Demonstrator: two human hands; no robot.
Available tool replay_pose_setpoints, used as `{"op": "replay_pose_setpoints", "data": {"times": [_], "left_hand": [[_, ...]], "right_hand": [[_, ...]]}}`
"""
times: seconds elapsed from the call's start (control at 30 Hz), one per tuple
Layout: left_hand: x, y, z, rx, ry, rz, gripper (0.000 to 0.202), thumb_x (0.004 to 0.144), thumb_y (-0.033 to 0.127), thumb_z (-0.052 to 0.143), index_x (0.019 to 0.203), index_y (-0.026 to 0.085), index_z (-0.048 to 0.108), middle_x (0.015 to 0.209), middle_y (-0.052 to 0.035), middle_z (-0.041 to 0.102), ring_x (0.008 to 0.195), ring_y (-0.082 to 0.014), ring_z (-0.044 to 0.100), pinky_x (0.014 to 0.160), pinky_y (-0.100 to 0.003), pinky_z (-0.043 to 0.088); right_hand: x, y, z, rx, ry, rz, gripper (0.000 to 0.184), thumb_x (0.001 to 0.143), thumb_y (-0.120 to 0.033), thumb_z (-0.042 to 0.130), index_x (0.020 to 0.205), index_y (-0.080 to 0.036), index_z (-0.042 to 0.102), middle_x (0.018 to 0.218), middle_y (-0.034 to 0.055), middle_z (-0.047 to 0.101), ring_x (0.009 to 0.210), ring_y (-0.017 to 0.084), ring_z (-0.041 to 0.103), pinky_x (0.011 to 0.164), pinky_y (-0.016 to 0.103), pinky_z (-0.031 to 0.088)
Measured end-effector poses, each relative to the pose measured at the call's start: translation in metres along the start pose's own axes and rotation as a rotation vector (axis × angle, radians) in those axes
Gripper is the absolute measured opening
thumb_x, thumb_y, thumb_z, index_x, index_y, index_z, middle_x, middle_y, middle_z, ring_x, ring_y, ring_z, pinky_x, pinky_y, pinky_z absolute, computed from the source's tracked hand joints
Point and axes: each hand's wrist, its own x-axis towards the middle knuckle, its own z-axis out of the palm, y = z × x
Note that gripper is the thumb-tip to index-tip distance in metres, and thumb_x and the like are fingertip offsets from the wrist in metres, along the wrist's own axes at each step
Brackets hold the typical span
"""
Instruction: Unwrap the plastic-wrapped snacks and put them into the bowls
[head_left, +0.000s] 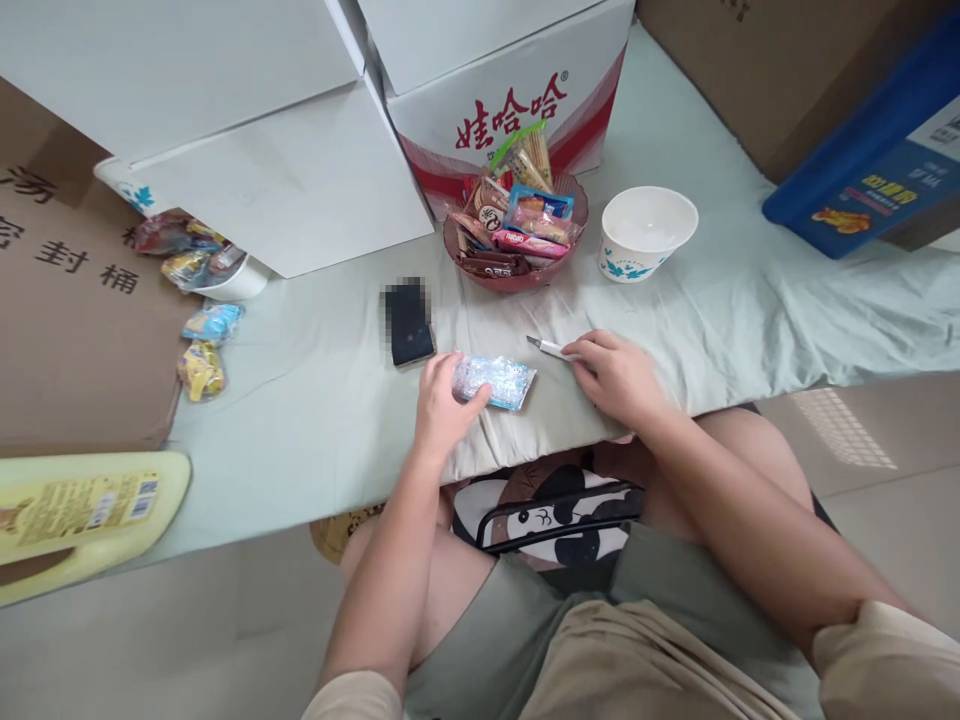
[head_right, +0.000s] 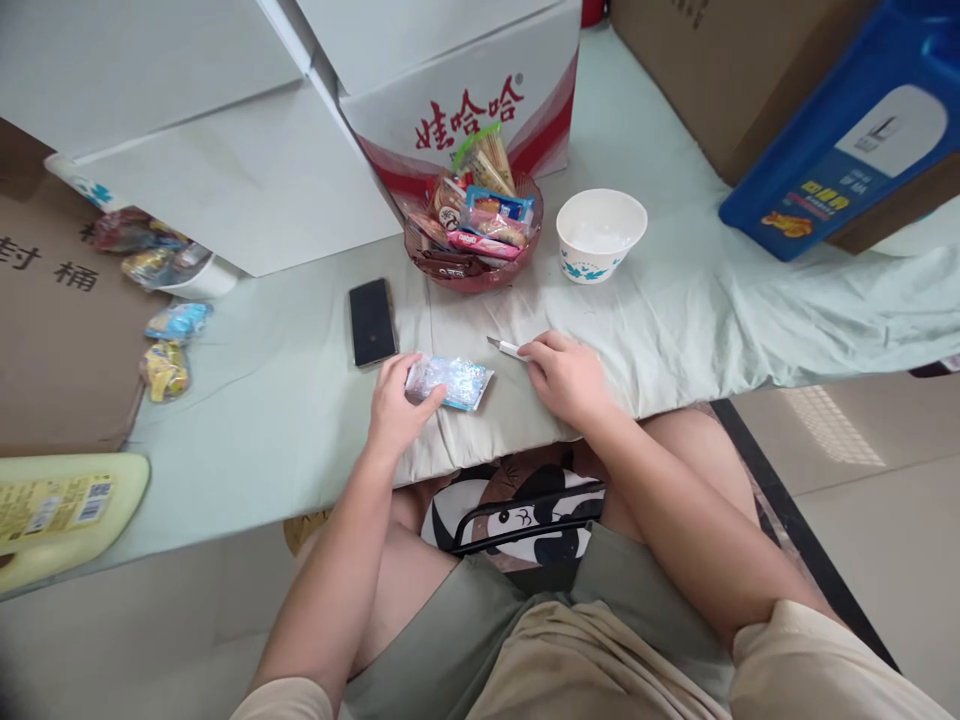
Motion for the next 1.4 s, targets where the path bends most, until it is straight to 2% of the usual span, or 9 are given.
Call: {"op": "replay_pose_setpoints", "data": {"times": [0.17, 0.3, 0.43, 0.77, 1.03, 1.13, 1.27, 1.33, 1.4], "left_hand": [[0.001, 0.003, -0.004, -0.067, 0.010, 0.009, 0.013, 0.085, 0.030, 0.063, 0.093, 0.020, 0.067, 0.110, -0.0087, 0.068, 0.108, -0.0226, 0.066, 0.097, -0.038, 0.052], [0.001, 0.002, -0.007, -0.159, -0.012, -0.039, 0.019, 0.092, 0.032, 0.052, 0.086, 0.020, 0.065, 0.092, -0.0051, 0.072, 0.086, -0.0182, 0.068, 0.079, -0.032, 0.054], [0.000, 0.002, -0.010, -0.181, -0.062, -0.098, 0.022, 0.092, 0.037, 0.053, 0.084, 0.020, 0.064, 0.073, -0.0006, 0.068, 0.066, -0.0150, 0.064, 0.066, -0.027, 0.050], [0.000, 0.003, -0.009, -0.155, -0.085, -0.014, 0.020, 0.092, 0.032, 0.052, 0.083, 0.020, 0.066, 0.081, -0.0031, 0.069, 0.073, -0.0157, 0.064, 0.070, -0.028, 0.051], [0.000, 0.001, -0.006, -0.177, -0.095, -0.038, 0.020, 0.091, 0.035, 0.054, 0.084, 0.020, 0.066, 0.089, -0.0046, 0.071, 0.083, -0.0173, 0.066, 0.075, -0.029, 0.052], [0.002, 0.001, -0.004, -0.200, -0.088, -0.089, 0.021, 0.090, 0.037, 0.054, 0.083, 0.020, 0.065, 0.082, -0.0030, 0.068, 0.076, -0.0165, 0.064, 0.071, -0.028, 0.051], [0.005, 0.000, -0.003, -0.310, -0.034, -0.213, 0.024, 0.086, 0.043, 0.056, 0.081, 0.020, 0.062, 0.071, -0.0003, 0.063, 0.064, -0.0147, 0.058, 0.063, -0.026, 0.047], [0.007, -0.002, -0.002, -0.356, 0.017, -0.238, 0.025, 0.085, 0.044, 0.057, 0.079, 0.020, 0.060, 0.071, -0.0004, 0.062, 0.066, -0.0147, 0.058, 0.063, -0.025, 0.047], [0.008, -0.004, -0.002, -0.414, 0.060, -0.257, 0.022, 0.085, 0.041, 0.057, 0.078, 0.020, 0.059, 0.072, -0.0003, 0.061, 0.068, -0.0141, 0.057, 0.064, -0.024, 0.047]], "right_hand": [[0.000, -0.012, 0.008, 0.061, 0.025, -0.121, 0.024, 0.093, -0.022, 0.052, 0.105, -0.019, 0.072, 0.108, 0.0126, 0.070, 0.097, 0.028, 0.063, 0.087, 0.044, 0.050], [-0.006, -0.022, 0.014, 0.173, -0.068, -0.247, 0.026, 0.091, -0.019, 0.053, 0.112, -0.019, 0.069, 0.115, 0.0116, 0.070, 0.105, 0.028, 0.063, 0.093, 0.045, 0.051], [-0.009, -0.026, 0.021, 0.191, -0.101, -0.257, 0.028, 0.091, -0.017, 0.051, 0.113, -0.018, 0.068, 0.118, 0.0116, 0.070, 0.106, 0.028, 0.064, 0.094, 0.046, 0.051], [-0.007, -0.028, 0.023, 0.170, -0.122, -0.230, 0.030, 0.092, -0.018, 0.049, 0.113, -0.018, 0.069, 0.119, 0.0107, 0.070, 0.107, 0.028, 0.064, 0.094, 0.046, 0.050], [-0.006, -0.026, 0.023, 0.196, -0.129, -0.228, 0.030, 0.091, -0.017, 0.050, 0.115, -0.020, 0.068, 0.121, 0.0116, 0.069, 0.108, 0.028, 0.063, 0.095, 0.046, 0.049], [-0.006, -0.025, 0.023, 0.207, -0.144, -0.224, 0.036, 0.090, -0.014, 0.050, 0.121, -0.021, 0.066, 0.124, 0.0109, 0.068, 0.111, 0.028, 0.063, 0.095, 0.045, 0.048], [-0.007, -0.026, 0.020, 0.222, -0.146, -0.238, 0.046, 0.090, -0.009, 0.045, 0.130, -0.022, 0.061, 0.140, 0.0097, 0.061, 0.123, 0.027, 0.058, 0.096, 0.045, 0.046], [-0.006, -0.027, 0.019, 0.243, -0.151, -0.254, 0.049, 0.088, -0.006, 0.044, 0.130, -0.022, 0.061, 0.135, 0.0099, 0.064, 0.124, 0.027, 0.057, 0.096, 0.045, 0.045], [-0.006, -0.027, 0.019, 0.254, -0.159, -0.253, 0.048, 0.086, -0.005, 0.044, 0.129, -0.020, 0.063, 0.120, 0.0109, 0.069, 0.116, 0.027, 0.059, 0.094, 0.044, 0.045]]}}
